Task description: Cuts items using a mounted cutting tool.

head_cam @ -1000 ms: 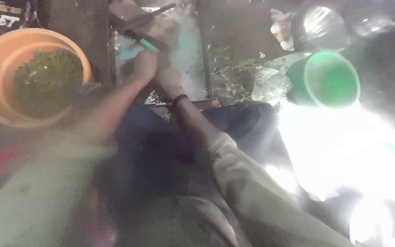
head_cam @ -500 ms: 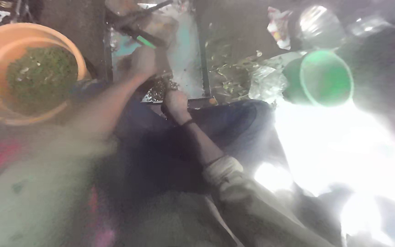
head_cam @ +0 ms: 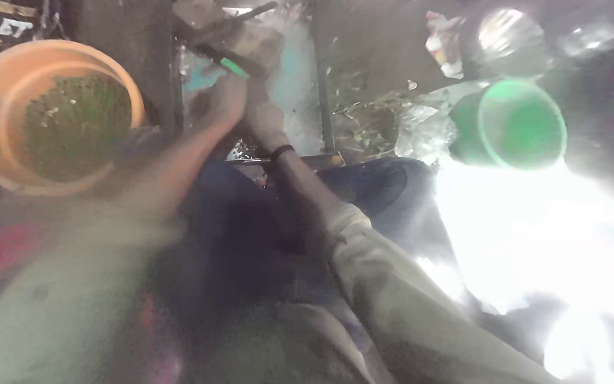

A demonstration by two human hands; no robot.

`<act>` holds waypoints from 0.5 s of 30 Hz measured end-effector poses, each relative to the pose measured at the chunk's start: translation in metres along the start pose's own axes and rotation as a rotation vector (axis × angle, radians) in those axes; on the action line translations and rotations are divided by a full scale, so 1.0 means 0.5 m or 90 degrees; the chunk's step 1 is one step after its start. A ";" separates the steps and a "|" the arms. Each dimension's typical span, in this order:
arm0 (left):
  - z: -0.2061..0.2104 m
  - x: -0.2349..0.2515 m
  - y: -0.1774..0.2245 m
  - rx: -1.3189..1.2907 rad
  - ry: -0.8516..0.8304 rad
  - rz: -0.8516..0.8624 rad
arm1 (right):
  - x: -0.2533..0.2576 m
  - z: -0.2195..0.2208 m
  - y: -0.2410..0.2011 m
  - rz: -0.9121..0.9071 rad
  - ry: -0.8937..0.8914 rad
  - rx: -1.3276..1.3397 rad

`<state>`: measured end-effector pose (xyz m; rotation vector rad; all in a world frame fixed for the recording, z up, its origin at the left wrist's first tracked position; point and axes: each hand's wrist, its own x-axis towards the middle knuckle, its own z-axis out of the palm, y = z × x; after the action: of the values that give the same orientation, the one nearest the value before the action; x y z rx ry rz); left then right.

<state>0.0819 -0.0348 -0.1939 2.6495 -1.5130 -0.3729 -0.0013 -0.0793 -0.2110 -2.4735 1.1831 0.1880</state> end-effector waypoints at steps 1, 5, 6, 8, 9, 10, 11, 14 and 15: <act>-0.009 -0.024 0.002 0.012 0.034 0.017 | -0.003 0.001 0.004 0.002 -0.006 -0.004; 0.000 -0.009 0.004 0.002 0.035 0.014 | -0.044 0.024 0.038 0.010 -0.034 -0.011; 0.010 0.017 0.001 -0.015 -0.005 -0.005 | -0.071 0.025 0.044 0.016 -0.050 -0.014; 0.006 0.040 0.002 -0.023 -0.052 -0.030 | -0.117 0.040 0.061 0.020 -0.059 -0.046; 0.004 0.043 0.003 -0.025 -0.046 -0.028 | -0.136 0.042 0.068 0.027 -0.071 -0.057; 0.000 0.041 0.004 -0.027 -0.038 -0.026 | -0.147 0.044 0.073 0.034 -0.071 -0.059; -0.002 0.036 0.006 -0.032 -0.033 -0.025 | -0.153 0.042 0.077 0.040 -0.069 -0.057; 0.002 0.032 -0.001 -0.053 -0.003 0.002 | -0.141 0.021 0.073 0.033 -0.035 -0.018; 0.004 0.033 -0.004 -0.058 -0.001 0.006 | -0.130 0.007 0.065 0.032 -0.031 -0.009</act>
<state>0.0910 -0.0479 -0.1993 2.5728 -1.4717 -0.4320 -0.0677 -0.0495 -0.2053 -2.4391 1.2282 0.2692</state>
